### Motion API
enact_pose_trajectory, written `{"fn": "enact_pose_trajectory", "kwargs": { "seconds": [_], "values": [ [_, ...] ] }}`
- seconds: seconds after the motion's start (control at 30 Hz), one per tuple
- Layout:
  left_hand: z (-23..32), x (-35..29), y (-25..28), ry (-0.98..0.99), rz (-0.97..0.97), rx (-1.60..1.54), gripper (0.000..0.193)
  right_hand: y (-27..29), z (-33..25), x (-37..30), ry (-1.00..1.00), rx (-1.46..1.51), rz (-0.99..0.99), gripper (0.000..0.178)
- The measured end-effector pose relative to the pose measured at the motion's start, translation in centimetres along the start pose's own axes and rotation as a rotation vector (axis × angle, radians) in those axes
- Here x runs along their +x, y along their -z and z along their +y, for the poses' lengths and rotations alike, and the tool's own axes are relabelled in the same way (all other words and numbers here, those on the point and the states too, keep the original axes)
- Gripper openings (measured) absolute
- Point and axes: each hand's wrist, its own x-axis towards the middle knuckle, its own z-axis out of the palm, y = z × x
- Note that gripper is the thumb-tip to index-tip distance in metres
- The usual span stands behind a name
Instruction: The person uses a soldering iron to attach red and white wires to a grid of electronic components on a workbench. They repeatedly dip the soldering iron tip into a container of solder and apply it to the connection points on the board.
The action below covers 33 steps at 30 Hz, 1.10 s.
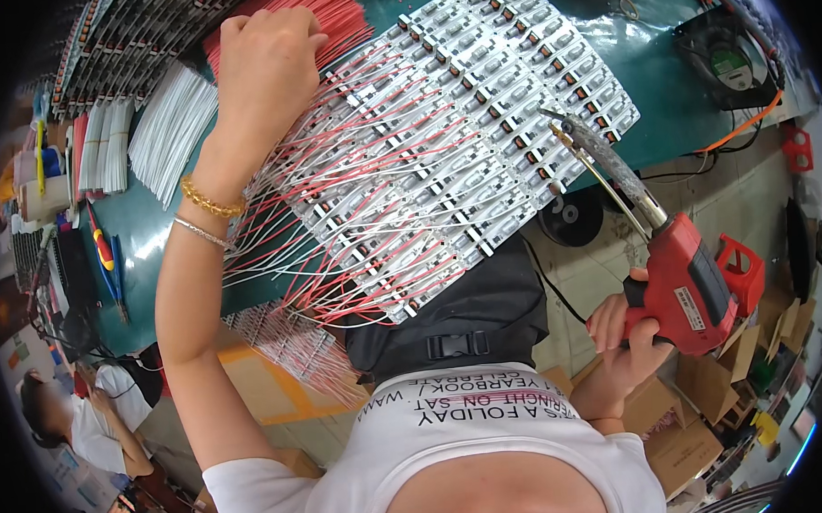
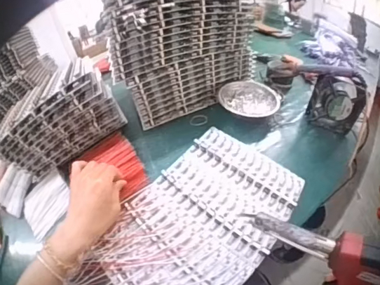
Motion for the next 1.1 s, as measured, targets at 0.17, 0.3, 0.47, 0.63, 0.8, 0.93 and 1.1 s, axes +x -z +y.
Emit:
{"fn": "enact_pose_trajectory", "kwargs": {
  "seconds": [0.17, 0.3, 0.47, 0.63, 0.8, 0.93, 1.1],
  "values": [
    [0.1, 0.3, 1.3, 0.12, 0.22, -0.103, 0.005, 0.4, 0.0, 0.0, 0.001, 0.01, -0.003, 0.062],
    [3.6, -0.3, 3.3, 0.328, 0.274, -0.615, 0.003, 0.5, 0.2, -0.2, -0.013, -0.009, 0.027, 0.063],
    [9.8, -2.8, 5.6, 0.247, -0.078, -0.832, 0.006, 0.7, -0.3, -1.0, -0.073, -0.026, 0.069, 0.074],
    [12.0, -4.2, 3.3, 0.25, -0.052, -0.799, 0.009, 0.4, -0.5, -1.3, -0.065, -0.082, 0.009, 0.075],
    [12.1, -4.1, 3.4, 0.238, -0.081, -0.792, 0.01, 0.5, -0.3, -1.5, -0.084, -0.161, -0.011, 0.078],
    [12.1, -4.2, 3.0, 0.228, -0.064, -0.797, 0.01, -0.7, -0.5, -1.1, -0.121, -0.13, 0.019, 0.073],
    [12.2, -4.3, 2.8, 0.195, 0.0, -0.758, 0.01, -0.8, -0.5, -1.1, -0.154, -0.171, 0.015, 0.07]
  ]
}}
